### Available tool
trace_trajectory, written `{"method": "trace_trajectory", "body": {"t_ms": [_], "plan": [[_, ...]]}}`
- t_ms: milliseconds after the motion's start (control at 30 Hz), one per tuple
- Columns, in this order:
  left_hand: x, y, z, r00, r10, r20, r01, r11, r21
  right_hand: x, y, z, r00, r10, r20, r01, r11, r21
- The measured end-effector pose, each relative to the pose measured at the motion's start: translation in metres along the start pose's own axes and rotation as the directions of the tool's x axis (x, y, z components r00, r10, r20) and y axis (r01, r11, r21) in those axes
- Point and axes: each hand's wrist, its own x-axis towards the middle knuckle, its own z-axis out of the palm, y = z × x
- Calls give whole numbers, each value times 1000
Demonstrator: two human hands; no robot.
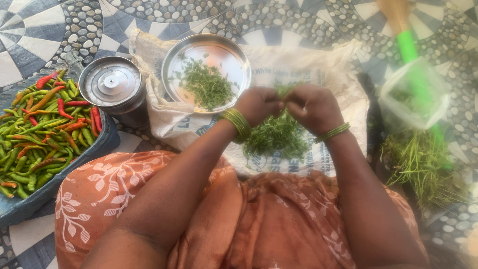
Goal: The person sits on a tiled floor and sorts a pile of green leafy vegetables by hand. They pick up bunches of greens, separate the leaves from the stems, and place the sorted leaves onto a metal plate. A basket of green and red chilies and a metal container are visible nearby.
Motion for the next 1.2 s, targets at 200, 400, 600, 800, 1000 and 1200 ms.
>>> {"method": "trace_trajectory", "body": {"t_ms": [200, 400, 600, 800, 1000, 1200], "plan": [[-5, -1, -10, 994, 67, 82, -57, 991, -125, 0, 14, 8, 992, 81, 95, -92, 989, 117], [20, -28, -9, 980, 200, 9, -193, 956, -220, -2, 31, -19, 959, 265, 99, -281, 928, 244], [68, -123, -49, 800, 362, -479, -130, 883, 451, -82, 95, -154, 798, 510, -322, -572, 808, -138], [39, -102, -68, 672, 81, -736, 142, 961, 236, -157, 154, -194, 599, 558, -574, -795, 502, -340], [42, -93, -74, 656, 30, -755, 23, 998, 60, -128, 137, -183, 649, 451, -613, -676, 711, -193], [41, -78, -64, 625, -108, -773, 182, 983, 9, -28, 40, -77, 812, 579, -74, -582, 794, -176]]}}
